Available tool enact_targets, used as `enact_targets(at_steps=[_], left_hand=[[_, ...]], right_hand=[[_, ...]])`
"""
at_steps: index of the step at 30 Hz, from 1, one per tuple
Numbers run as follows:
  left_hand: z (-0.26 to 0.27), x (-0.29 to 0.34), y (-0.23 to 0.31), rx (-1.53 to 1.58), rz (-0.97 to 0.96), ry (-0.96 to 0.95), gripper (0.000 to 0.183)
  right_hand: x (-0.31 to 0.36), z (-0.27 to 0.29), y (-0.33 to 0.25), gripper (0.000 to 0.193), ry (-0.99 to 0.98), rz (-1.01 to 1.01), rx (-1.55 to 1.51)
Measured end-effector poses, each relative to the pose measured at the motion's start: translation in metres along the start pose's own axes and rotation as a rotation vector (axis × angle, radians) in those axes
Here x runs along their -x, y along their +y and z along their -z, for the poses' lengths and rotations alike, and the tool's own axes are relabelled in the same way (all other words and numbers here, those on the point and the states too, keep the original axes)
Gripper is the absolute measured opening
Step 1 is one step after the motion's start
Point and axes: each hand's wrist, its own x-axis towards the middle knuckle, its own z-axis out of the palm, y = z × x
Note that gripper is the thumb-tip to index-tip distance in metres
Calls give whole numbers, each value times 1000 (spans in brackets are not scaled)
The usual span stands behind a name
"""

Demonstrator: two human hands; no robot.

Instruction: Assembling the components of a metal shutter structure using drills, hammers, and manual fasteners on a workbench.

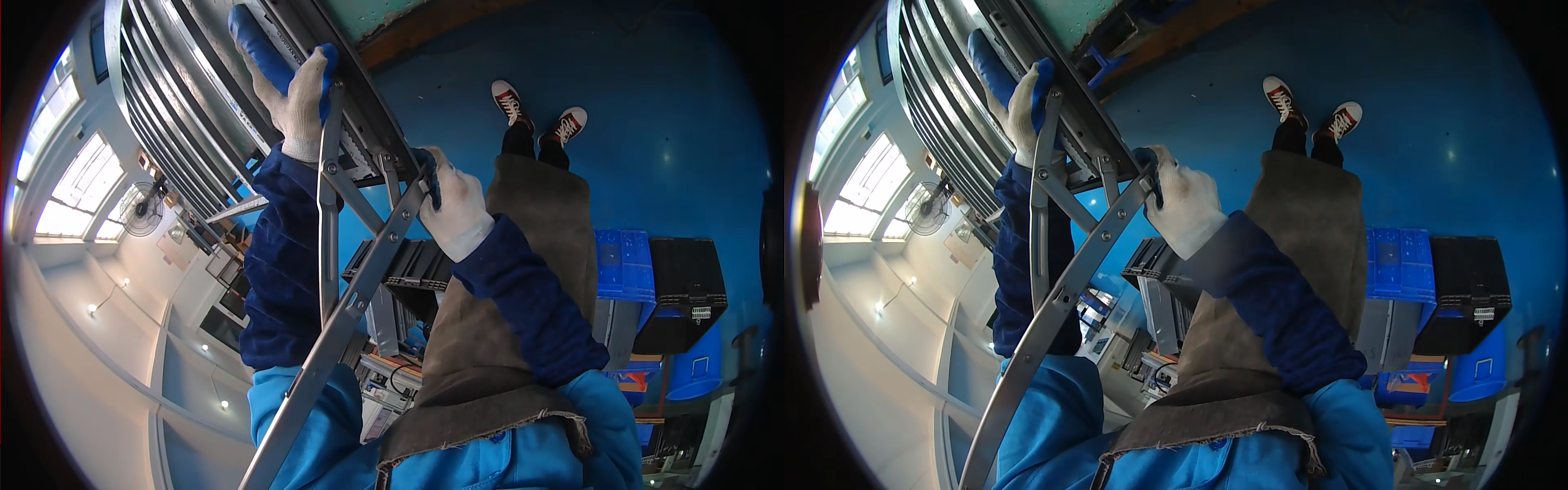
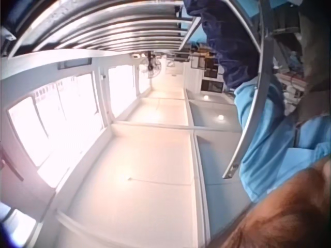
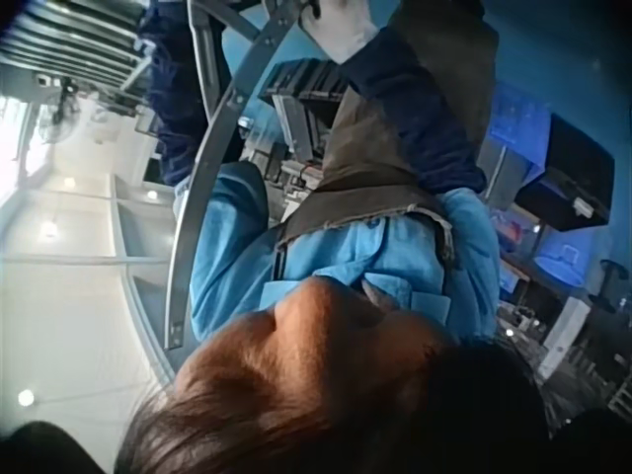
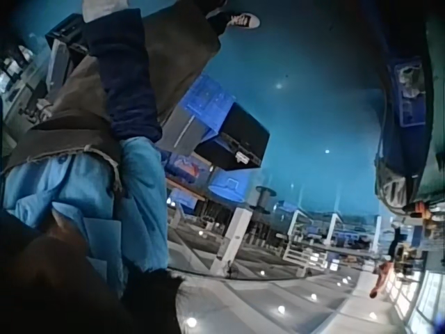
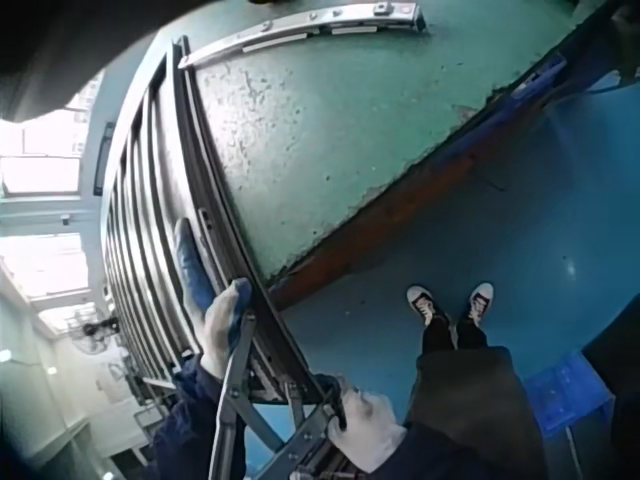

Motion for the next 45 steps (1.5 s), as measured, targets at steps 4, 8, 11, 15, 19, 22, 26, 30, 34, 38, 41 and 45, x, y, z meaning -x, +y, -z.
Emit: enact_targets(at_steps=[4, 8, 11, 15, 19, 22, 26, 30, 34, 38, 41, 45], left_hand=[[7, -4, 0, -69, -24, -55, 38], [18, -4, -17, -395, -268, -131, 37], [10, -2, -9, -73, -197, 4, 38], [18, -13, -5, -322, -212, -95, 40], [19, -13, 7, -294, -358, -154, 42], [27, -13, -12, -359, -413, -186, 43], [23, -18, -5, -151, -387, -139, 42], [13, -16, 12, 25, -279, -162, 39], [23, -19, -13, -169, -282, -214, 38], [20, -19, 10, -38, -241, -180, 39], [26, -25, -12, -226, -334, -177, 41], [30, -25, -16, -198, -298, -198, 44]], right_hand=[[2, 6, -4, 50, -75, -16, -44], [4, 0, 0, 50, -8, 34, 14], [5, 3, -1, 50, -18, 71, 33], [5, 3, 0, 53, -22, 74, 43], [1, 6, -2, 54, -103, 53, 70], [3, 4, -2, 54, -57, 40, 48], [2, 2, 2, 57, -52, 55, 80], [1, 1, 2, 59, -52, 36, 62], [1, -2, 6, 60, -52, 22, 57], [1, 1, 1, 63, -57, 20, 39], [1, -1, 1, 52, -30, -29, -4], [2, -1, -4, 43, -29, -53, 9]])
